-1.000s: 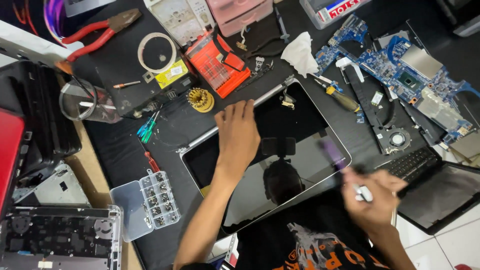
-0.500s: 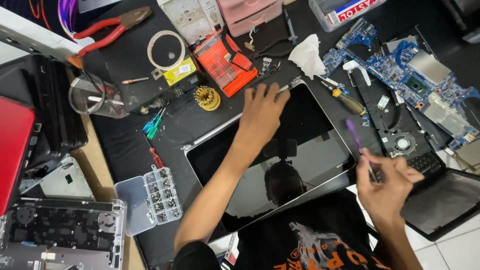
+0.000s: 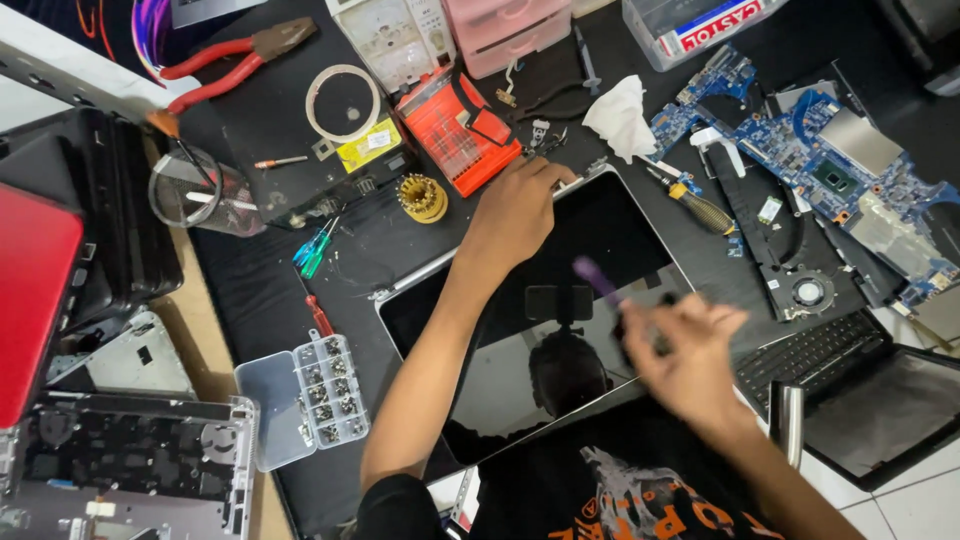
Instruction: Cleaning a laptop screen with a brush and cloth and inspecting the screen assembly on a repair bench.
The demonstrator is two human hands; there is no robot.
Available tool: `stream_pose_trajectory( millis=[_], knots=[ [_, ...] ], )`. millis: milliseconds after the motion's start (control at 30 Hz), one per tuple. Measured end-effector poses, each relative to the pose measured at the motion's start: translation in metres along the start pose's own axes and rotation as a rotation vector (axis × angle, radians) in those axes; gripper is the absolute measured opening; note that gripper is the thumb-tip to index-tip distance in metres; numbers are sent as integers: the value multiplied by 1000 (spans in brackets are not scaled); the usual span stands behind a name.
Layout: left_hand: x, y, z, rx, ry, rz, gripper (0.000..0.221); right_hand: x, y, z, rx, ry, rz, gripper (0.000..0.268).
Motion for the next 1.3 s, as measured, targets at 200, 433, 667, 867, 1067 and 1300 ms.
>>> stream_pose_trajectory(
  millis=[200, 433, 667, 867, 1067, 1300],
  knots=[
    [-7, -7, 2, 7, -12, -128, 39, 34, -28, -13, 96, 95, -78, 10],
    [-8, -11, -1, -80, 11, -190, 43, -21, 12, 9, -42, -126, -6, 11],
    [-15, -10, 4, -73, 23, -275, 43, -10, -14, 30, -12, 37, -67, 5],
    [-18, -13, 4, -100, 9, -338, 44, -25, 20, 32, -86, -172, -169, 4],
    [-26, -6, 9, -117, -29, -378, 46, -1, 25, 21, -64, 1, -300, 7],
    [-24, -7, 7, -142, -36, -424, 47, -79, 70, 34, -27, -306, -196, 18]
  ],
)
Point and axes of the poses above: each hand's wrist, its own z-axis towards the middle knuckle, its own y-axis out of the palm, x = y × z, the point moved 8 cm from there along z, towards the middle knuckle, and after that the axes turned 15 degrees about -y, right-handed, at the moved point
